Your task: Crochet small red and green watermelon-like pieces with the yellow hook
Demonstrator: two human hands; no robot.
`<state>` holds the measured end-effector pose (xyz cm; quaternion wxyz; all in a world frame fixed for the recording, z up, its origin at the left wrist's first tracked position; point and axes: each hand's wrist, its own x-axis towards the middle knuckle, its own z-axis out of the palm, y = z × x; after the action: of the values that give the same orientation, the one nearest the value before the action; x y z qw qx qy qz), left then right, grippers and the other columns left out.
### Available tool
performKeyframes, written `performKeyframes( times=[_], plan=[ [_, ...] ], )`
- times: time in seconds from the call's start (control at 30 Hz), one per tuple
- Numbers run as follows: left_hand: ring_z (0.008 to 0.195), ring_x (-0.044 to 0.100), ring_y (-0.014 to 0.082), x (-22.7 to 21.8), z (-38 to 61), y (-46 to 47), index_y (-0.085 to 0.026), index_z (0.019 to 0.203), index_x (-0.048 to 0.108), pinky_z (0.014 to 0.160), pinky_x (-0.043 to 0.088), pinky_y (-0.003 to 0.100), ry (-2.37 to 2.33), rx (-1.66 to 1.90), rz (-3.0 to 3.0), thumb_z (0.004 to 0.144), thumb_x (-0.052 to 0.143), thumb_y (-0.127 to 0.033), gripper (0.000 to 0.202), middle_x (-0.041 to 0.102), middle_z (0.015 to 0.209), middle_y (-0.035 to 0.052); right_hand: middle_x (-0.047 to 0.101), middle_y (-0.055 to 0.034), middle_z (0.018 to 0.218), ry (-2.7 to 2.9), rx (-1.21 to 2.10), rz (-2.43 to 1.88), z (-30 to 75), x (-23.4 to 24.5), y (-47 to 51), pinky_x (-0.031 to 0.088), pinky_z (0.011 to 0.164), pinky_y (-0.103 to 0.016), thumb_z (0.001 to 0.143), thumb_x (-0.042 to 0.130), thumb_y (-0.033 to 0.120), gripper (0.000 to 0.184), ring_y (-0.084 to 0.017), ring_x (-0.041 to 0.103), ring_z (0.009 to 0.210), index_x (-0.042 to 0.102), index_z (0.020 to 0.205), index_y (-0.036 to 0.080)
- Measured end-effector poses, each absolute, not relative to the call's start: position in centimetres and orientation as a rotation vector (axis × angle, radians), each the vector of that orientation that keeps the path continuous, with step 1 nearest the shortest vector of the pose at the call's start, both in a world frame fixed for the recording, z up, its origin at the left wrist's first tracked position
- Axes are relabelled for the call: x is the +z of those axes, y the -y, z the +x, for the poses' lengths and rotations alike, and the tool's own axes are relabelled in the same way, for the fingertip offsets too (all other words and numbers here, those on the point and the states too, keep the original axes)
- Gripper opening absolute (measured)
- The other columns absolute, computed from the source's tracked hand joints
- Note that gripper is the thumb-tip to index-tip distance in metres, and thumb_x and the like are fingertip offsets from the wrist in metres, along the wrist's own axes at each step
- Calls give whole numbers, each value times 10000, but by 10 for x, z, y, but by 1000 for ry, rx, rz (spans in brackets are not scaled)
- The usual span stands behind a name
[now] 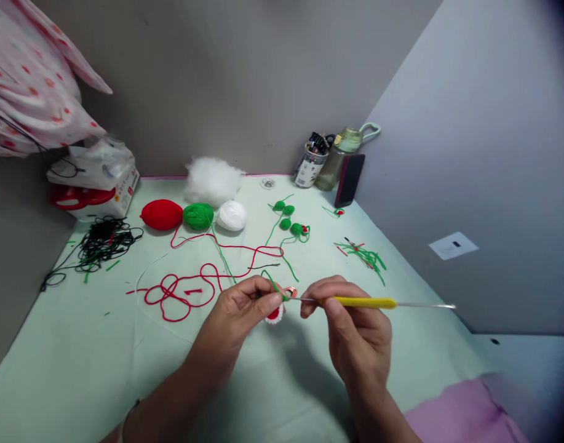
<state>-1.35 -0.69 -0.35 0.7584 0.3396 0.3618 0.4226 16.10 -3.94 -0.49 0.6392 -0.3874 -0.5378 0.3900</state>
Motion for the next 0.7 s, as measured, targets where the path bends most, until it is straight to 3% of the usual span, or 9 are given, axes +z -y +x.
performKeyframes(
  times=[0.37,0.7],
  plan=[
    [691,473,139,4,-11,5,-194,729,738,708,369,280,-724,895,665,777,891,-444,297,640,686,-21,690,-11,720,792,1363,-831,151,-4,26,529,608,-215,968,737,335,151,-107,646,623,787,907,206],
    [736,581,134,-4,-11,13,-220,785,764,725,462,241,-890,1068,820,881,819,-336,160,705,779,-13,708,-7,752,755,1246,-880,142,-5,32,536,637,-202,913,809,358,140,-97,657,643,806,899,219]
  ],
)
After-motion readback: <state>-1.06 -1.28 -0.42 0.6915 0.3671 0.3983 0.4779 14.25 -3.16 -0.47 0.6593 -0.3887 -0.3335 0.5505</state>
